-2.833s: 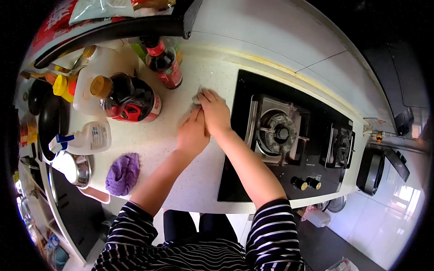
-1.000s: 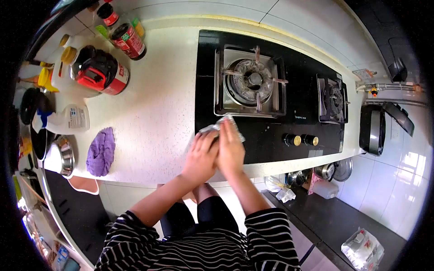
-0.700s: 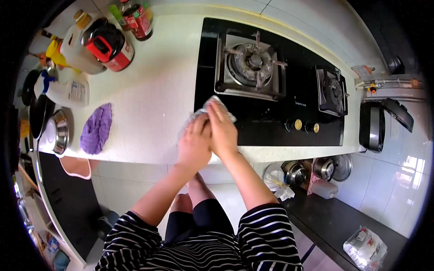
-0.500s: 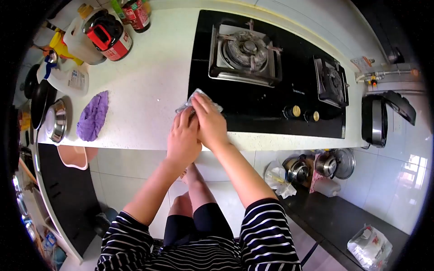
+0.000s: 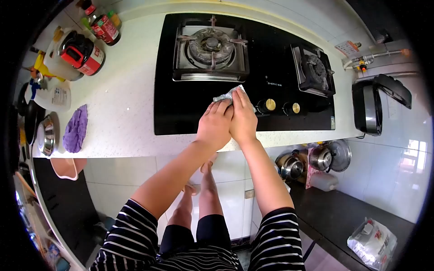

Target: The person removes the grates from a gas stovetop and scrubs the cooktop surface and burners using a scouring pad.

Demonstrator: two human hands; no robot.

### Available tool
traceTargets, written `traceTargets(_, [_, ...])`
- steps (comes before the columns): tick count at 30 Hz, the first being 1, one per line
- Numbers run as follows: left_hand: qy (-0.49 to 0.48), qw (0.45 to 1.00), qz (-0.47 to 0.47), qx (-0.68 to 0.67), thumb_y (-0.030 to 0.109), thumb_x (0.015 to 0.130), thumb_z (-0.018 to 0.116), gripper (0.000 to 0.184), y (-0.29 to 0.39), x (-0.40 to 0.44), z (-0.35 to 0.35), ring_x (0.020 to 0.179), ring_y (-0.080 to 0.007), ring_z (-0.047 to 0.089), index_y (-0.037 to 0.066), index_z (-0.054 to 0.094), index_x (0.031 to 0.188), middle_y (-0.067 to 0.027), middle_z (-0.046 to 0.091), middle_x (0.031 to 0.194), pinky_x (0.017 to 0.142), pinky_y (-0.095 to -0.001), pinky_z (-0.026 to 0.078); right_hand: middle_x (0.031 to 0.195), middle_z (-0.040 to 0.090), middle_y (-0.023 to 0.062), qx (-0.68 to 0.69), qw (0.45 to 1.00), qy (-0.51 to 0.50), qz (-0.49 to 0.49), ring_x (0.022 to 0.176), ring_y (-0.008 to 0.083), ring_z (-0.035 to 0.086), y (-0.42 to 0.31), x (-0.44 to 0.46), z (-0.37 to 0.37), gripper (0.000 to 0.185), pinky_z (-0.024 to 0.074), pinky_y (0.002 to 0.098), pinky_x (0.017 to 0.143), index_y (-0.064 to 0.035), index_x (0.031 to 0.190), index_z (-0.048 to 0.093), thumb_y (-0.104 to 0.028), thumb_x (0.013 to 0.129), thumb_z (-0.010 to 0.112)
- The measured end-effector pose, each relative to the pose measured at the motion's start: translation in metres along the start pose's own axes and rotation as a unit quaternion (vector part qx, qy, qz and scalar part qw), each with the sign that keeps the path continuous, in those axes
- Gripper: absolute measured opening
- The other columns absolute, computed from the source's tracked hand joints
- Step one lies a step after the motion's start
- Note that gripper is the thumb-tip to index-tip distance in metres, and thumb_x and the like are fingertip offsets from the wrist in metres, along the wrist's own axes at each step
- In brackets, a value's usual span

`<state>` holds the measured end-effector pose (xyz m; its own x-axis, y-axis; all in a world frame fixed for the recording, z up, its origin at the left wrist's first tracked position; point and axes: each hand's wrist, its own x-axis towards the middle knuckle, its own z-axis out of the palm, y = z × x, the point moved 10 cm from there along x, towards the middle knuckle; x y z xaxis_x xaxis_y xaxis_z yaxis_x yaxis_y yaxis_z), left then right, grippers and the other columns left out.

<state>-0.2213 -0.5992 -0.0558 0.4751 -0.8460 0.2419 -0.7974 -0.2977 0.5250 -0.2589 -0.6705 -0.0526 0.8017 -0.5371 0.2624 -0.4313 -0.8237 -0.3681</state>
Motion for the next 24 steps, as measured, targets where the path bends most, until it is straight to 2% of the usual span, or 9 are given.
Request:
traceTargets(9, [-0.028, 0.999, 0.001, -0.016, 0.005, 0.074, 0.066, 0.053, 0.003, 0.001, -0.007, 0.130, -0.0338, 0.051, 0.001, 0.058, 0.126, -0.0156, 0.052, 0.141, 0.116, -0.0427, 0.037, 0.146, 0.051, 0.0197, 0.042, 0.999, -0.019, -0.017, 0.135, 0.0377, 0.049, 0.002, 0.005, 0.003, 0.047, 0.0432, 0.0414, 0.110, 0.0026, 0.136, 0.052, -0.007, 0.089, 0.056])
traceTargets(11, [-0.015, 0.998, -0.002, -0.060, 0.006, 0.077, 0.065, 0.055, -0.001, 0.000, -0.013, 0.127, -0.0351, 0.054, 0.002, 0.058, 0.131, -0.0158, 0.054, 0.140, 0.113, -0.0446, 0.040, 0.149, 0.047, 0.0203, 0.050, 0.998, -0.034, -0.028, 0.137, 0.0395, 0.045, 0.003, 0.005, 0.005, 0.053, 0.0407, 0.0430, 0.112, 0.0037, 0.137, 0.050, -0.003, 0.085, 0.059])
traceTargets(14, [0.016, 0.983, -0.068, -0.171, 0.002, 0.079, 0.065, 0.046, -0.015, -0.004, -0.037, 0.118, -0.0370, 0.059, 0.004, 0.063, 0.125, -0.0154, 0.061, 0.130, 0.104, -0.0441, 0.047, 0.149, 0.046, 0.0215, 0.116, 0.989, -0.082, -0.032, 0.137, 0.0407, 0.044, 0.010, 0.008, 0.000, 0.058, 0.0396, 0.0442, 0.113, 0.0024, 0.138, 0.049, 0.000, 0.081, 0.062])
traceTargets(17, [0.125, 0.964, -0.141, -0.188, -0.005, 0.083, 0.061, 0.035, -0.042, -0.005, -0.084, 0.108, -0.0363, 0.062, 0.002, 0.066, 0.117, -0.0172, 0.066, 0.115, 0.096, -0.0416, 0.049, 0.133, 0.060, 0.0198, 0.230, 0.970, -0.058, 0.059, 0.123, 0.0393, 0.057, 0.019, 0.029, -0.038, 0.044, 0.0472, 0.0436, 0.103, -0.0026, 0.129, 0.059, -0.003, 0.086, 0.064])
traceTargets(18, [0.179, 0.959, -0.148, -0.160, -0.006, 0.084, 0.060, 0.034, -0.055, -0.004, -0.096, 0.107, -0.0355, 0.062, 0.002, 0.066, 0.117, -0.0173, 0.066, 0.113, 0.095, -0.0409, 0.049, 0.117, 0.066, 0.0165, 0.254, 0.964, -0.010, 0.083, 0.107, 0.0333, 0.064, 0.030, 0.037, -0.042, 0.034, 0.0516, 0.0393, 0.093, -0.0040, 0.123, 0.062, -0.004, 0.089, 0.064])
traceTargets(19, [0.220, 0.952, -0.159, -0.144, -0.007, 0.086, 0.058, 0.033, -0.066, 0.001, -0.111, 0.104, -0.0329, 0.061, 0.001, 0.065, 0.118, -0.0162, 0.064, 0.113, 0.094, -0.0392, 0.048, 0.101, 0.065, 0.0132, 0.288, 0.948, 0.018, 0.133, 0.090, 0.0270, 0.064, 0.037, 0.048, -0.047, 0.031, 0.0522, 0.0360, 0.082, -0.0037, 0.121, 0.062, -0.006, 0.091, 0.065])
traceTargets(21, [0.280, 0.915, -0.234, -0.173, -0.004, 0.092, 0.056, 0.031, -0.095, 0.007, -0.124, 0.102, -0.0296, 0.059, 0.001, 0.064, 0.122, -0.0153, 0.061, 0.114, 0.093, -0.0371, 0.047, 0.088, 0.059, 0.0097, 0.239, 0.954, 0.048, 0.178, 0.077, 0.0228, 0.059, 0.048, 0.068, -0.046, 0.030, 0.0500, 0.0356, 0.072, -0.0039, 0.121, 0.062, -0.012, 0.092, 0.067])
traceTargets(23, [0.282, 0.894, -0.293, -0.190, 0.004, 0.099, 0.054, 0.029, -0.119, 0.017, -0.127, 0.103, -0.0278, 0.058, 0.001, 0.062, 0.127, -0.0152, 0.059, 0.115, 0.094, -0.0356, 0.045, 0.081, 0.058, 0.0090, 0.191, 0.962, 0.009, 0.194, 0.075, 0.0245, 0.058, 0.063, 0.083, -0.025, 0.037, 0.0497, 0.0370, 0.069, -0.0023, 0.122, 0.062, -0.027, 0.095, 0.066])
traceTargets(24, [0.256, 0.906, -0.294, -0.164, 0.012, 0.103, 0.051, 0.030, -0.130, 0.025, -0.124, 0.107, -0.0293, 0.057, 0.001, 0.061, 0.129, -0.0163, 0.058, 0.118, 0.096, -0.0356, 0.044, 0.081, 0.060, 0.0099, 0.194, 0.954, -0.021, 0.228, 0.074, 0.0253, 0.060, 0.068, 0.088, -0.017, 0.039, 0.0501, 0.0372, 0.070, -0.0016, 0.121, 0.063, -0.031, 0.095, 0.066])
